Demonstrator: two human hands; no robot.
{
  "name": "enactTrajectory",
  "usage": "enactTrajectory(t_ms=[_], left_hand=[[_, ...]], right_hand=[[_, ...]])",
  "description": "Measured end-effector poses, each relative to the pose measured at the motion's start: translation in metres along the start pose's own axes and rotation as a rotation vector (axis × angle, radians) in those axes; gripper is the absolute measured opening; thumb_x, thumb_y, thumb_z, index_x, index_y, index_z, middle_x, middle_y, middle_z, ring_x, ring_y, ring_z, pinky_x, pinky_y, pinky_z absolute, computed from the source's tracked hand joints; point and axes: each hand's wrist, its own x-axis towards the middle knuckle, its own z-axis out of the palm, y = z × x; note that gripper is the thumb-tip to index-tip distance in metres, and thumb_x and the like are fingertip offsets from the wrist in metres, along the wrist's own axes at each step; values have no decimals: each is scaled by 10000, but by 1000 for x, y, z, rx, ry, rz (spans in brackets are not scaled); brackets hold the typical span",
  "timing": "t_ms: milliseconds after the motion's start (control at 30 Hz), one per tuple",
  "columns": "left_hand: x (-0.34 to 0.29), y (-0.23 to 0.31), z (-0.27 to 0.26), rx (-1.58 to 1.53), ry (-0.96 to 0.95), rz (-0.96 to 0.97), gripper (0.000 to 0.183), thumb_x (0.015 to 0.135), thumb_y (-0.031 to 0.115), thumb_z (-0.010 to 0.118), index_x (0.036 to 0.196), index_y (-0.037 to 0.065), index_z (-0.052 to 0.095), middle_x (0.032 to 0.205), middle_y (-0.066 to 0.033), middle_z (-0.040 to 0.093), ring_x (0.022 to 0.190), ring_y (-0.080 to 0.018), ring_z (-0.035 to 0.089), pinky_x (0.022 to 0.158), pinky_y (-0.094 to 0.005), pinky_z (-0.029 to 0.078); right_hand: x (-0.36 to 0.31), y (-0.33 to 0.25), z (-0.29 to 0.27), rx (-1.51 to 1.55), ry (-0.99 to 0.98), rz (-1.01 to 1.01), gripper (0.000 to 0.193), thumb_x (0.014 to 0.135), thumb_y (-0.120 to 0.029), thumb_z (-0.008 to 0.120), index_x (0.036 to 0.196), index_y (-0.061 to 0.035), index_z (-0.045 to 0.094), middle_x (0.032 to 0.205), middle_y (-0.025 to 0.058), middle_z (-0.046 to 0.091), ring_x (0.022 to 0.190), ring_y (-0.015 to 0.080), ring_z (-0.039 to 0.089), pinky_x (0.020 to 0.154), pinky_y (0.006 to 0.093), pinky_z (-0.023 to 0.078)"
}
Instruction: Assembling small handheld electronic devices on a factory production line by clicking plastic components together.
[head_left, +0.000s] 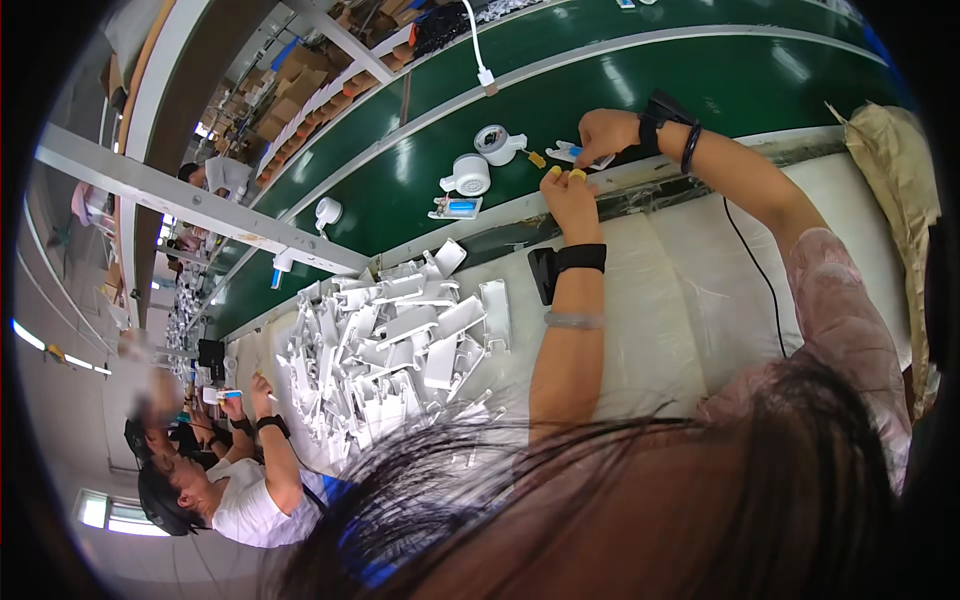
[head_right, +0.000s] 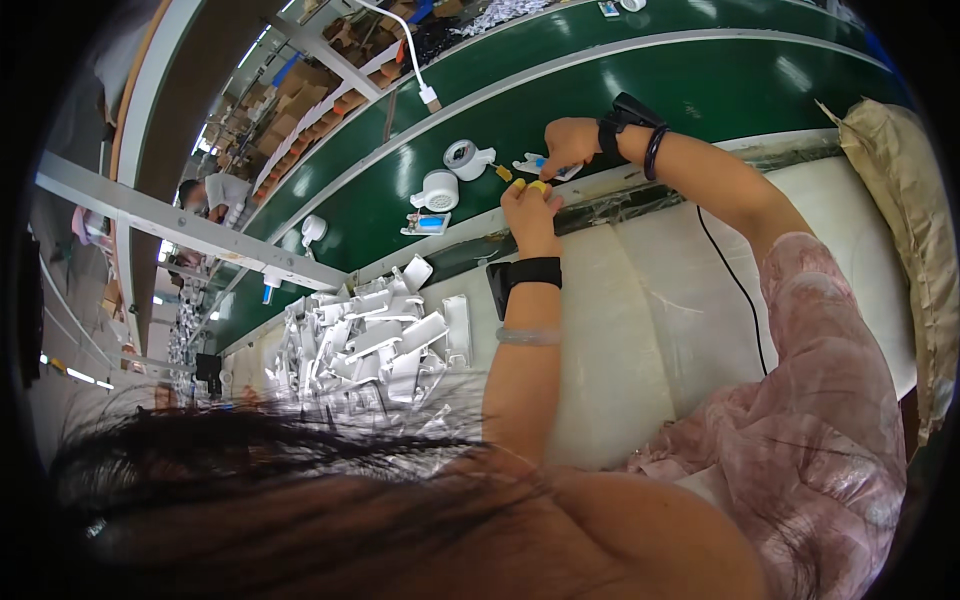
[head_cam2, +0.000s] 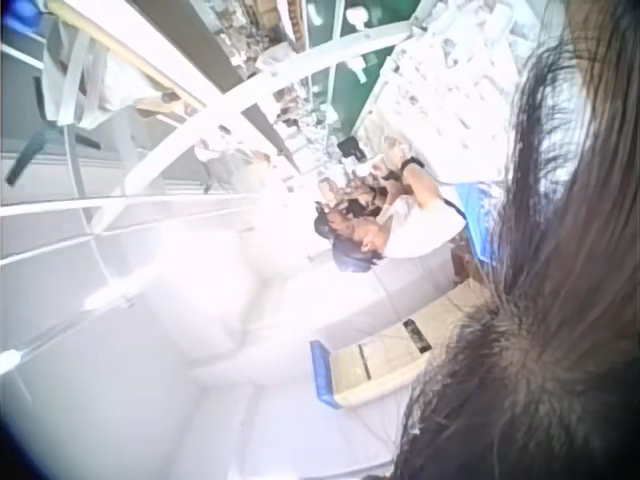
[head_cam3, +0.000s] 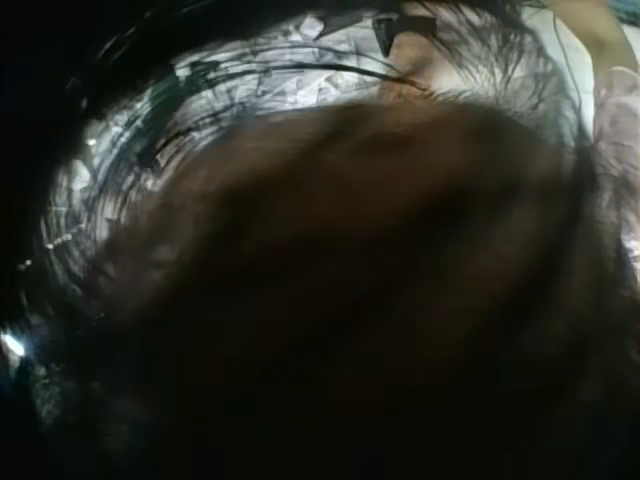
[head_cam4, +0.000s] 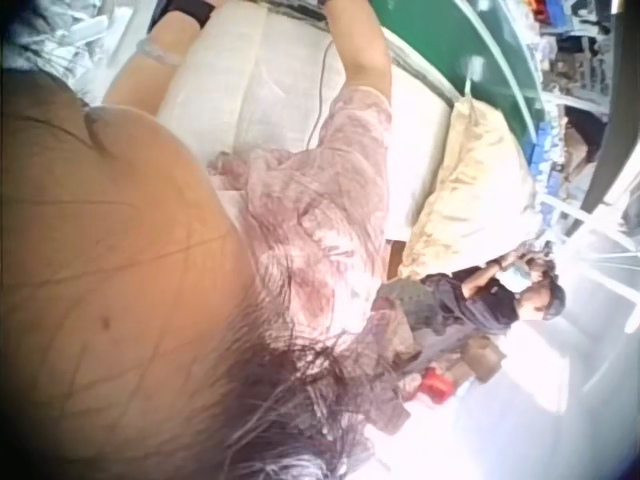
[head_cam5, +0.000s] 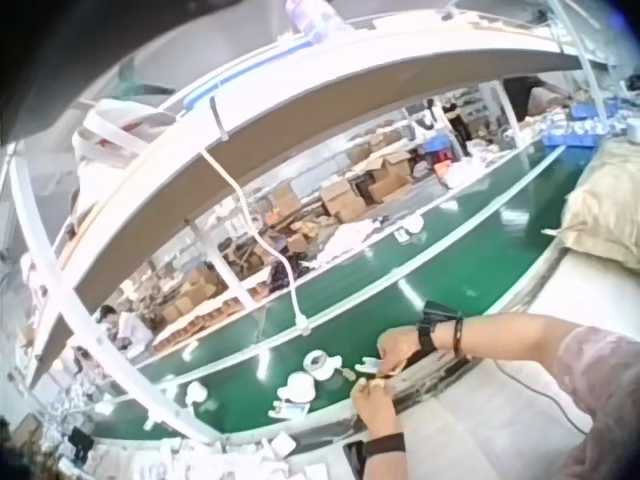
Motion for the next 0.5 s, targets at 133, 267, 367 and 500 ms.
enactTrajectory(t_ms=[133, 267, 367, 500], left_hand=[[2, 4, -2, -129, 88, -69, 336, 924, 155, 498, 1203, -12, 412, 1148, -118, 510, 935, -231, 586, 845, -377, 505], [-4, 10, -1, -343, -136, -208, 237, 934, 179, 482, 1117, 28, 493, 973, -81, 583, 908, -207, 589, 805, -341, 503], [-6, 7, 5, -181, -196, -63, 209, 941, 152, 460, 1118, 45, 492, 960, -86, 582, 776, -186, 608, 680, -323, 524], [-30, 36, 16, 163, -453, -64, 216, 935, 154, 484, 1121, 47, 507, 882, -75, 595, 608, -167, 595, 519, -292, 508]], right_hand=[[-20, -3, 1, 602, -43, 50, 495, 692, -439, 733, 627, 40, 623, 582, 81, 575, 544, 154, 591, 433, 280, 425], [-56, -8, 25, 340, 205, -261, 464, 749, -427, 720, 730, 23, 610, 653, 85, 605, 542, 129, 565, 469, 236, 453], [-102, -20, 28, 602, 7, -140, 307, 814, -240, 716, 842, 28, 570, 730, 84, 613, 600, 137, 585, 535, 285, 461], [-140, 4, 27, 381, 535, -264, 215, 833, -74, 634, 1039, -39, 585, 917, 98, 618, 849, 221, 620, 749, 315, 497]])
